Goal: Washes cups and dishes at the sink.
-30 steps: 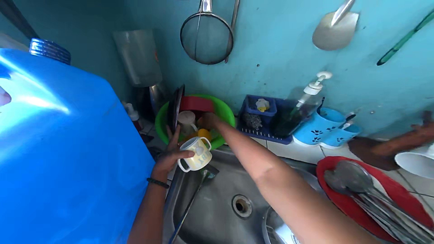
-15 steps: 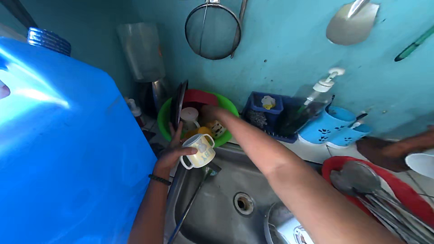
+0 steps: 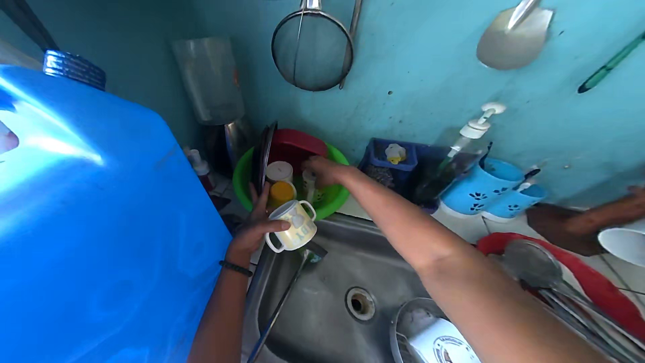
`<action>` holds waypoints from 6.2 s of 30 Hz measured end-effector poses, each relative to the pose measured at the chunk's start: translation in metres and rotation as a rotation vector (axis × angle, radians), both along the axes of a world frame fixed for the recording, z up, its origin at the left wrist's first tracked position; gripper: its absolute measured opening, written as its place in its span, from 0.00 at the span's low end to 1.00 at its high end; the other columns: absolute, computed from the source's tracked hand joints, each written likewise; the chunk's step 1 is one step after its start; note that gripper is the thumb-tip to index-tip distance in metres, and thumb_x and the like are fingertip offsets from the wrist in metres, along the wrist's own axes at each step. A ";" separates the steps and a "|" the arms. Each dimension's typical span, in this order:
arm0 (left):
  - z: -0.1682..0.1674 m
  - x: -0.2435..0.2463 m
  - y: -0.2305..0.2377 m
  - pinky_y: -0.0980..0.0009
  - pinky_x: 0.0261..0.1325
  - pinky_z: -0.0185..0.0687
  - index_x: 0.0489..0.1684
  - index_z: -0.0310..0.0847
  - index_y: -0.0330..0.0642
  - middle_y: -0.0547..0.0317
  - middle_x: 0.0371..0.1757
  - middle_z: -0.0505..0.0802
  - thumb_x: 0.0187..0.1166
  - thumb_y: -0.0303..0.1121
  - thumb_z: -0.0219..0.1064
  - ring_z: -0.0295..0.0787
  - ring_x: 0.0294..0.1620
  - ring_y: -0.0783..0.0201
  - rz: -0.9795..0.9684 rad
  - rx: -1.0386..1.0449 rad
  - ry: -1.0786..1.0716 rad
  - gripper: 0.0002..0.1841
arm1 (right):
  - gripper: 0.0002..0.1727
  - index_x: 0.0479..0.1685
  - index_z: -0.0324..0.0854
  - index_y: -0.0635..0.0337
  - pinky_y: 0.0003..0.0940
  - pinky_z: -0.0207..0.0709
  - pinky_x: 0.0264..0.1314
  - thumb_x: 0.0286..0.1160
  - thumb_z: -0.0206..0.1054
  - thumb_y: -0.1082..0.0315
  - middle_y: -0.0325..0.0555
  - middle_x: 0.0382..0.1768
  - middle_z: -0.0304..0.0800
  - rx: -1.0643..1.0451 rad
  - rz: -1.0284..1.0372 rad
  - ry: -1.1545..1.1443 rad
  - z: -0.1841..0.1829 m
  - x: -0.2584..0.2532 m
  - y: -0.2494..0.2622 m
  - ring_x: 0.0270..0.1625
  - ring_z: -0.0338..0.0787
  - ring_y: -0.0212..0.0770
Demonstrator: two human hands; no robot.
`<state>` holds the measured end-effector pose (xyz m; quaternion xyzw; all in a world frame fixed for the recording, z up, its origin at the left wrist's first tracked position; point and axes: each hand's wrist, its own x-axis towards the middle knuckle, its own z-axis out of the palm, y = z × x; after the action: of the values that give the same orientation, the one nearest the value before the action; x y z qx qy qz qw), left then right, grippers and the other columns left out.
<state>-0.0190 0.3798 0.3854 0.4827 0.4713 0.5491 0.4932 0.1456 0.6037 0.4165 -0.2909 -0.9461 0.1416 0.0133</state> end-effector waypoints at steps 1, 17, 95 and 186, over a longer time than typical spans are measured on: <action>-0.001 0.000 0.000 0.71 0.61 0.85 0.97 0.20 0.52 0.43 0.85 0.67 0.44 0.39 0.80 0.85 0.63 0.67 0.002 0.000 0.005 0.74 | 0.34 0.70 0.79 0.72 0.68 0.68 0.77 0.56 0.79 0.83 0.76 0.68 0.79 0.018 0.006 -0.010 -0.001 0.000 -0.001 0.75 0.76 0.74; -0.002 -0.001 0.002 0.65 0.67 0.84 0.98 0.24 0.51 0.39 0.94 0.45 0.41 0.41 0.83 0.77 0.77 0.59 0.019 0.005 0.014 0.76 | 0.39 0.78 0.71 0.73 0.71 0.67 0.78 0.61 0.78 0.77 0.72 0.75 0.75 -0.006 -0.301 0.283 0.001 -0.014 0.021 0.80 0.73 0.72; 0.010 0.015 0.006 0.58 0.72 0.75 0.98 0.33 0.51 0.44 0.96 0.42 0.61 0.35 0.76 0.66 0.84 0.53 0.105 -0.057 0.097 0.60 | 0.32 0.85 0.67 0.63 0.44 0.78 0.69 0.80 0.55 0.62 0.58 0.74 0.82 -0.654 0.195 0.466 0.033 0.030 -0.088 0.69 0.84 0.45; -0.093 0.332 -0.079 0.35 0.71 0.75 0.95 0.42 0.39 0.27 0.86 0.65 0.62 0.47 0.84 0.69 0.81 0.29 -0.572 -0.290 1.216 0.61 | 0.30 0.84 0.65 0.70 0.59 0.62 0.86 0.90 0.58 0.60 0.71 0.79 0.73 -0.594 -1.038 0.174 -0.123 0.291 -0.286 0.83 0.72 0.63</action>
<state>0.3134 0.3012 0.2923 0.7396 0.5873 -0.0398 0.3263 0.4369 0.3173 0.2931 -0.6932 -0.5961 0.3979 0.0763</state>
